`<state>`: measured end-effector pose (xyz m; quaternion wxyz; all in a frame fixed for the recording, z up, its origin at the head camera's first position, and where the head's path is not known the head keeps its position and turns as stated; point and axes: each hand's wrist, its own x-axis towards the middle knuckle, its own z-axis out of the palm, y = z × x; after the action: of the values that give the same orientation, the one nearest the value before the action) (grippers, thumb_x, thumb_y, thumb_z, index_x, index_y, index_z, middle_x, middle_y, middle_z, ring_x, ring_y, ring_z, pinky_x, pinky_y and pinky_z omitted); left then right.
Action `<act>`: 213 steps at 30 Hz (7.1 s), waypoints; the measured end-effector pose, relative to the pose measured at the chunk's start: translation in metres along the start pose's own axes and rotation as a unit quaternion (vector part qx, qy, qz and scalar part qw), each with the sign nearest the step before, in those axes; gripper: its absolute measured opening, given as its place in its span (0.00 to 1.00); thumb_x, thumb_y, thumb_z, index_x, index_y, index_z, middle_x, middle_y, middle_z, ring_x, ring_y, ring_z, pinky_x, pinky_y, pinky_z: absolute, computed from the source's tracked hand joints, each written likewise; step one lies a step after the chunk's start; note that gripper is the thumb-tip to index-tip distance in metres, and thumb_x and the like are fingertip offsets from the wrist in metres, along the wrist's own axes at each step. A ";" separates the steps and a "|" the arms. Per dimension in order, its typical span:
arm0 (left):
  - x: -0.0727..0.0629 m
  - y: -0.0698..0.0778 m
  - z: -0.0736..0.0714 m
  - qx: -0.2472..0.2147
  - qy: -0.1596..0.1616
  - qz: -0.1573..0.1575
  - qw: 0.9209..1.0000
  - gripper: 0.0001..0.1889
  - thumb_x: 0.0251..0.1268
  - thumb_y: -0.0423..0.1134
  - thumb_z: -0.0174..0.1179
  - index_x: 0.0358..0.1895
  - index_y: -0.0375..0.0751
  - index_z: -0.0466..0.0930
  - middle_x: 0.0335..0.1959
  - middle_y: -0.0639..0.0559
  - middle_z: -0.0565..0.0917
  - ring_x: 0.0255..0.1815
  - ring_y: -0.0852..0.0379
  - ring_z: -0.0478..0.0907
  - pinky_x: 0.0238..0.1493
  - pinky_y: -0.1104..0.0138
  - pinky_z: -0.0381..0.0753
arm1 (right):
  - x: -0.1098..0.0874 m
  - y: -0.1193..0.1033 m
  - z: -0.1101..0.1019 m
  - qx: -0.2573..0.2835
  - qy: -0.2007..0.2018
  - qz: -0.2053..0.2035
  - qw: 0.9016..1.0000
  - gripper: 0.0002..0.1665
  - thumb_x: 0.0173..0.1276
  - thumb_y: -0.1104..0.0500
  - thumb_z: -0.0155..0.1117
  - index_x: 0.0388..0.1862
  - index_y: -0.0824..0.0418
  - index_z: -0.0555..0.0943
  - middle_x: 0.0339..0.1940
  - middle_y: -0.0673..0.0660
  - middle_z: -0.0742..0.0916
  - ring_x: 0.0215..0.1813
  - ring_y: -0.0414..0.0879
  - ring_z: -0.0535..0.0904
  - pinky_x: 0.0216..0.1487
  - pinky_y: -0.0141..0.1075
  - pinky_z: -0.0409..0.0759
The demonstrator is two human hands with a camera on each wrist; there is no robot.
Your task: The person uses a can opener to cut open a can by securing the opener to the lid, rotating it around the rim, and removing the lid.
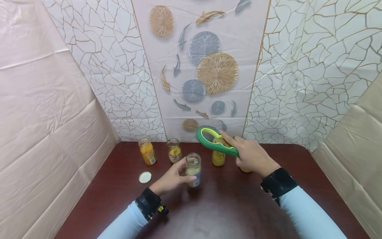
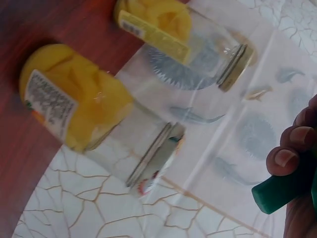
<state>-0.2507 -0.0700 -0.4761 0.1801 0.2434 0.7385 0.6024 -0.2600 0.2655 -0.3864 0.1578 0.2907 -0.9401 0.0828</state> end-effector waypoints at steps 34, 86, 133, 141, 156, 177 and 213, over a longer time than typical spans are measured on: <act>0.061 -0.033 0.005 0.023 0.167 -0.031 0.985 0.29 0.69 0.40 0.74 0.69 0.52 0.72 0.66 0.45 0.82 0.68 0.47 0.80 0.66 0.52 0.81 | -0.016 -0.001 0.009 -0.008 0.022 -0.026 0.999 0.62 0.55 0.68 0.70 0.88 0.44 0.59 0.30 0.49 0.74 0.29 0.41 0.67 0.32 0.36 0.68; 0.095 -0.030 0.022 0.093 0.206 -0.147 0.963 0.35 0.81 0.40 0.60 0.84 0.43 0.55 0.78 0.37 0.73 0.78 0.41 0.72 0.78 0.48 0.72 | -0.014 -0.004 0.024 0.012 0.019 -0.038 0.999 0.64 0.51 0.71 0.69 0.88 0.45 0.59 0.32 0.47 0.78 0.26 0.37 0.65 0.30 0.32 0.65; 0.062 0.044 0.059 -0.431 -0.127 0.001 0.894 0.44 0.77 0.66 0.55 0.85 0.44 0.58 0.67 0.50 0.85 0.62 0.57 0.85 0.69 0.61 0.78 | -0.003 -0.013 0.022 -0.034 0.058 -0.070 0.995 0.65 0.50 0.69 0.76 0.87 0.49 0.61 0.33 0.53 0.80 0.23 0.40 0.65 0.25 0.34 0.64; 0.061 0.042 0.068 -0.404 -0.125 0.016 0.906 0.36 0.84 0.62 0.48 0.84 0.47 0.59 0.61 0.57 0.86 0.59 0.58 0.86 0.65 0.61 0.83 | -0.009 -0.013 0.025 -0.011 0.069 -0.069 0.995 0.63 0.48 0.68 0.75 0.86 0.49 0.64 0.34 0.53 0.80 0.25 0.40 0.65 0.27 0.32 0.63; 0.061 0.046 0.070 -0.400 -0.112 0.011 0.909 0.27 0.87 0.58 0.47 0.78 0.52 0.66 0.59 0.58 0.87 0.57 0.59 0.85 0.63 0.60 0.84 | -0.013 -0.011 0.024 -0.022 0.098 -0.076 0.992 0.63 0.47 0.67 0.74 0.86 0.48 0.64 0.32 0.51 0.78 0.24 0.39 0.63 0.25 0.31 0.61; 0.054 0.055 0.074 -0.234 0.019 -0.057 0.970 0.18 0.88 0.46 0.51 0.65 0.38 0.79 0.59 0.41 0.85 0.58 0.53 0.85 0.68 0.53 0.85 | -0.019 0.005 0.017 -0.027 0.114 -0.020 0.993 0.63 0.50 0.64 0.73 0.88 0.46 0.61 0.31 0.52 0.77 0.24 0.39 0.62 0.22 0.29 0.62; 0.084 -0.084 0.030 0.548 0.014 -0.093 0.831 0.20 0.45 0.54 0.87 0.38 0.51 0.90 0.48 0.46 0.84 0.45 0.47 0.83 0.45 0.56 0.87 | -0.028 0.014 0.015 -0.010 0.116 0.034 0.993 0.61 0.51 0.67 0.66 0.87 0.45 0.61 0.30 0.52 0.75 0.24 0.40 0.62 0.23 0.31 0.62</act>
<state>-0.3148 -0.0106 -0.5623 0.0621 0.2243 0.9690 0.0830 -0.2499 0.2875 -0.4114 0.2661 0.2459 -0.9254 0.1117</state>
